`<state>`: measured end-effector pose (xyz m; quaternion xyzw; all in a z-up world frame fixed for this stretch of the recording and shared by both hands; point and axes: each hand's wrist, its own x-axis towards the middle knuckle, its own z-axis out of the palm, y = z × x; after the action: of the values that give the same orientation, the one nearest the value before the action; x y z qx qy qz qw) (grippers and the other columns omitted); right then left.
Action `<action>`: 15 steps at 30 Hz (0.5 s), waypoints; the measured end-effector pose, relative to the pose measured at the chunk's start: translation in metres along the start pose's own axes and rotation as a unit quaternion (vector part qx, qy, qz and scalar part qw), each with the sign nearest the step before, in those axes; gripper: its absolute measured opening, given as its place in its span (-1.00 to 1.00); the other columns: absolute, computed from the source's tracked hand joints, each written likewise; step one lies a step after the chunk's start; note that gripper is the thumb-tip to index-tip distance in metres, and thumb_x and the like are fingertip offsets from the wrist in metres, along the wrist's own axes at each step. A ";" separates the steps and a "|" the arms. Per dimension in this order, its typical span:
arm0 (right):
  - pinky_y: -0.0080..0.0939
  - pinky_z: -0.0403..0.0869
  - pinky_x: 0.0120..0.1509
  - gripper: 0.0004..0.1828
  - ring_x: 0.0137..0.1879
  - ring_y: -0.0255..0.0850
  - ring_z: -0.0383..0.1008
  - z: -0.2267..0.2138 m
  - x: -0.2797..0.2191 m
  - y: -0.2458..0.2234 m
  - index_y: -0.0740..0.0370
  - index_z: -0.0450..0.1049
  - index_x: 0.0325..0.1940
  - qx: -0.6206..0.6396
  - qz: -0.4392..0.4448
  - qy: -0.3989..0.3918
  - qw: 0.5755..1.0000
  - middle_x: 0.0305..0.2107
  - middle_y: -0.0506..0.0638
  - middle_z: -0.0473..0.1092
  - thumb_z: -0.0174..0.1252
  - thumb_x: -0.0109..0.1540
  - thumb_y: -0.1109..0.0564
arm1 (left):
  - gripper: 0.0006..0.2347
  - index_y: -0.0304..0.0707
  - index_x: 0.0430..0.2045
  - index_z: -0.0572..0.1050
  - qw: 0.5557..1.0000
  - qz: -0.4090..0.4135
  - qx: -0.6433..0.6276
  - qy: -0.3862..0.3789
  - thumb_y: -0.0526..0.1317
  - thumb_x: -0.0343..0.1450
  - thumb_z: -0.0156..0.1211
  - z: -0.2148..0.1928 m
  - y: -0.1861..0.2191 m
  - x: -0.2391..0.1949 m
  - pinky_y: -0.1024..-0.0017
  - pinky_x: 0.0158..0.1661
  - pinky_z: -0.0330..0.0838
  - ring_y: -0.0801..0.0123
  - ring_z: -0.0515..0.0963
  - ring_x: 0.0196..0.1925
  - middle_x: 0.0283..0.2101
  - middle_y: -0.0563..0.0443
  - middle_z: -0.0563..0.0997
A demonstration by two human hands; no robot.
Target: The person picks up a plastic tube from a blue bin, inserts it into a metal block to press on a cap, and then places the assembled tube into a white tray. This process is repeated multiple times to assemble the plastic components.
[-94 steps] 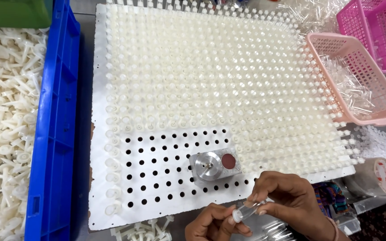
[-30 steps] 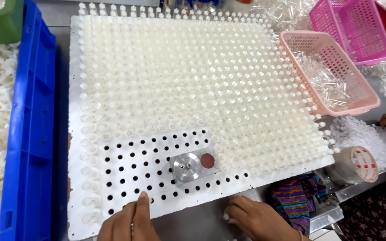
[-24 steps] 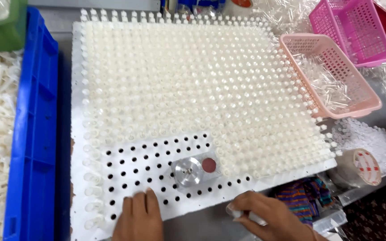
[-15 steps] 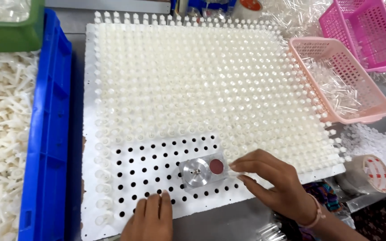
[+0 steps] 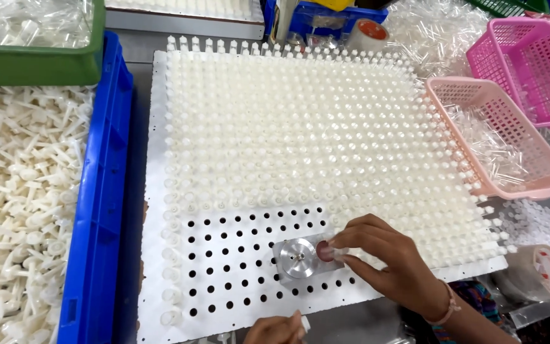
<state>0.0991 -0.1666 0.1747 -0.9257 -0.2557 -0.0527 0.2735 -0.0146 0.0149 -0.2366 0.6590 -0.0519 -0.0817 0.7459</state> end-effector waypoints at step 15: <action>-0.02 0.46 0.05 -0.83 -0.02 -0.06 0.49 0.008 -0.061 0.000 0.37 0.59 -0.21 0.429 0.073 -0.002 0.900 -0.31 0.14 0.62 0.40 0.14 0.38 | -0.83 -0.51 -0.19 0.60 0.923 -0.154 -0.353 -0.011 -0.35 0.42 0.22 0.046 0.252 0.008 0.19 -0.23 0.74 0.24 0.79 -0.29 -0.38 -0.29 0.70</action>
<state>0.0463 -0.1888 0.1534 -0.7351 -0.1855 0.0842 0.6466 -0.0013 -0.0015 0.0188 0.3515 0.0743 -0.2164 0.9078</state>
